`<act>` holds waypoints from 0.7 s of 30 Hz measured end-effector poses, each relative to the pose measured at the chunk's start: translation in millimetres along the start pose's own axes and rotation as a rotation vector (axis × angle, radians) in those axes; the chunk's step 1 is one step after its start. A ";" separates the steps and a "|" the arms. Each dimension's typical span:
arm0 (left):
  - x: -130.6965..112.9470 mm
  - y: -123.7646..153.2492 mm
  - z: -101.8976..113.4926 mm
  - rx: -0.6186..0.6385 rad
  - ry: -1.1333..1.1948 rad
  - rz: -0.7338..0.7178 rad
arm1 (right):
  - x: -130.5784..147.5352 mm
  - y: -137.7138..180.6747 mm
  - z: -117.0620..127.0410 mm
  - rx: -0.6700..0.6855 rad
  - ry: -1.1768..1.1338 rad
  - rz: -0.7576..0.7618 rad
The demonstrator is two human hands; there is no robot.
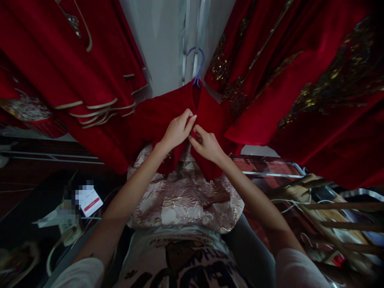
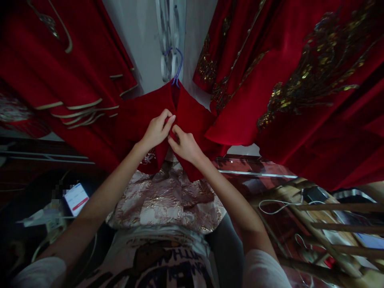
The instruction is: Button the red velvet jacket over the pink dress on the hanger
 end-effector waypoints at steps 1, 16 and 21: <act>7.6 4.2 -3.0 0.029 0.001 0.014 | -3.7 0.1 -0.9 -0.035 -0.007 -0.036; 39.0 49.4 -20.1 -0.102 0.185 0.140 | -40.0 -7.5 -37.2 -0.223 -0.329 -0.131; 28.4 49.3 -14.4 -0.224 0.295 0.145 | -37.5 -8.7 -33.8 -0.187 -0.405 -0.084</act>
Point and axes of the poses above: each hand's wrist, its own y-axis away from the middle knuckle, its own z-axis out of the back of the hand, x = y × z, the point moved 4 cm from there along -y, towards the middle knuckle, and after that the axes turned 9 degrees about y, right-handed, at the moved point
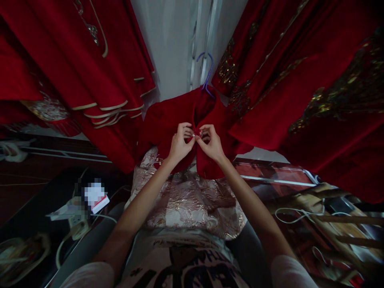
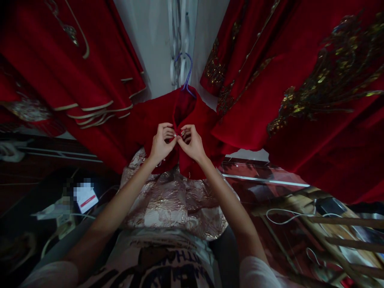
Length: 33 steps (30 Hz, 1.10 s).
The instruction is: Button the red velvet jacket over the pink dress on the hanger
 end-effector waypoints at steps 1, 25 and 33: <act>-0.9 0.8 1.7 -0.049 0.016 0.008 | -0.4 0.2 -0.5 0.016 -0.019 -0.002; -2.3 9.3 7.5 -0.199 0.108 0.080 | -0.1 6.9 -12.6 0.013 -0.197 -0.113; 2.8 11.0 1.2 -0.091 0.150 0.125 | -1.3 8.6 -12.9 -0.013 -0.226 -0.126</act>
Point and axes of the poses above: each hand's wrist, its own y-axis away from the middle knuckle, its own z-axis out of the back of the hand, x = y × z, the point moved 4 cm from there along -y, towards the middle knuckle, and after that the axes turned 9 degrees about y, right-handed, at the moved point
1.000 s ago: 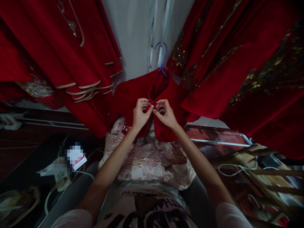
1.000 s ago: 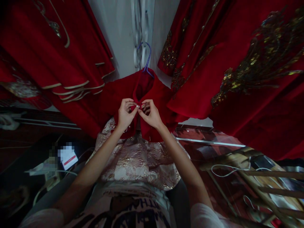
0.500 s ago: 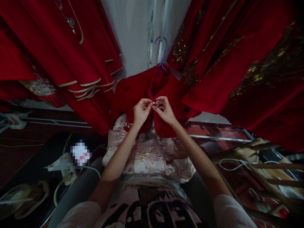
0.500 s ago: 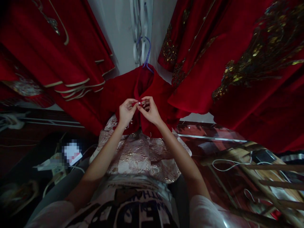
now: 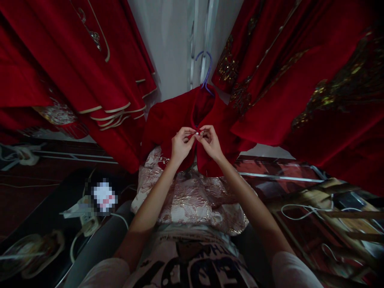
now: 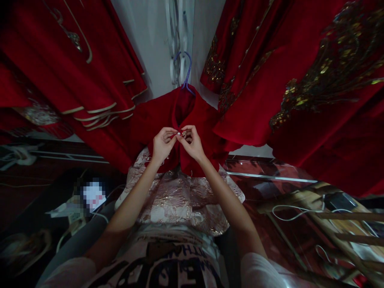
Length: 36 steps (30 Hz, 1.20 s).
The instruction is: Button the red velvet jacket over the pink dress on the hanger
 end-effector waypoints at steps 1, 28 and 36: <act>0.0 1.2 0.1 -0.003 -0.002 0.001 | -0.8 0.1 -0.1 0.000 0.003 -0.003; -3.2 4.8 10.5 -0.001 -0.127 -0.007 | 2.6 3.5 7.8 0.027 0.071 0.087; -14.0 -1.0 8.3 0.204 -0.370 -0.104 | 20.3 5.4 13.0 -0.010 0.216 0.186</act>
Point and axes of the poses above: each hand's wrist, its own y-axis away from the middle knuckle, its own z-axis out of the back of the hand, x = y × z, the point moved 4 cm from there along -y, towards the middle knuckle, and after that the axes turned 9 degrees about y, right-handed, at the moved point
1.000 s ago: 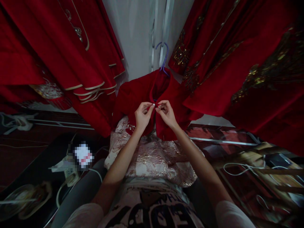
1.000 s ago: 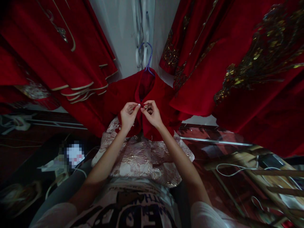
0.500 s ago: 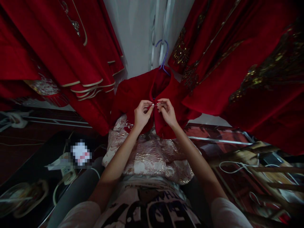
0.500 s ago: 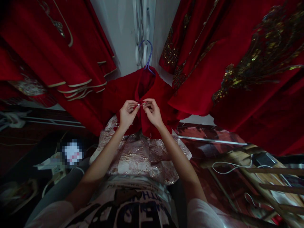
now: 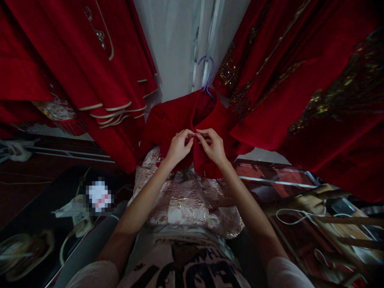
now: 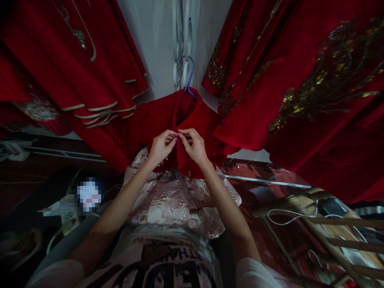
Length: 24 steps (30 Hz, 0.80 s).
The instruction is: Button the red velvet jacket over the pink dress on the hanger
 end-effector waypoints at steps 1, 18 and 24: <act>-3.5 -2.1 1.6 0.032 -0.054 -0.029 | 2.9 -1.0 1.4 -0.002 0.039 0.027; -10.6 -20.7 8.3 0.215 -0.120 -0.099 | 10.2 -10.8 6.2 -0.011 0.116 0.068; -13.7 -19.9 5.3 0.183 -0.145 -0.064 | 5.5 -9.9 8.7 0.007 -0.010 -0.013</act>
Point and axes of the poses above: each hand's wrist, its own y-axis away from the middle knuckle, its own z-axis out of the back of the hand, x = y × z, the point moved 4 cm from there along -y, towards the middle knuckle, and after that the axes turned 9 degrees about y, right-handed, at the moved point
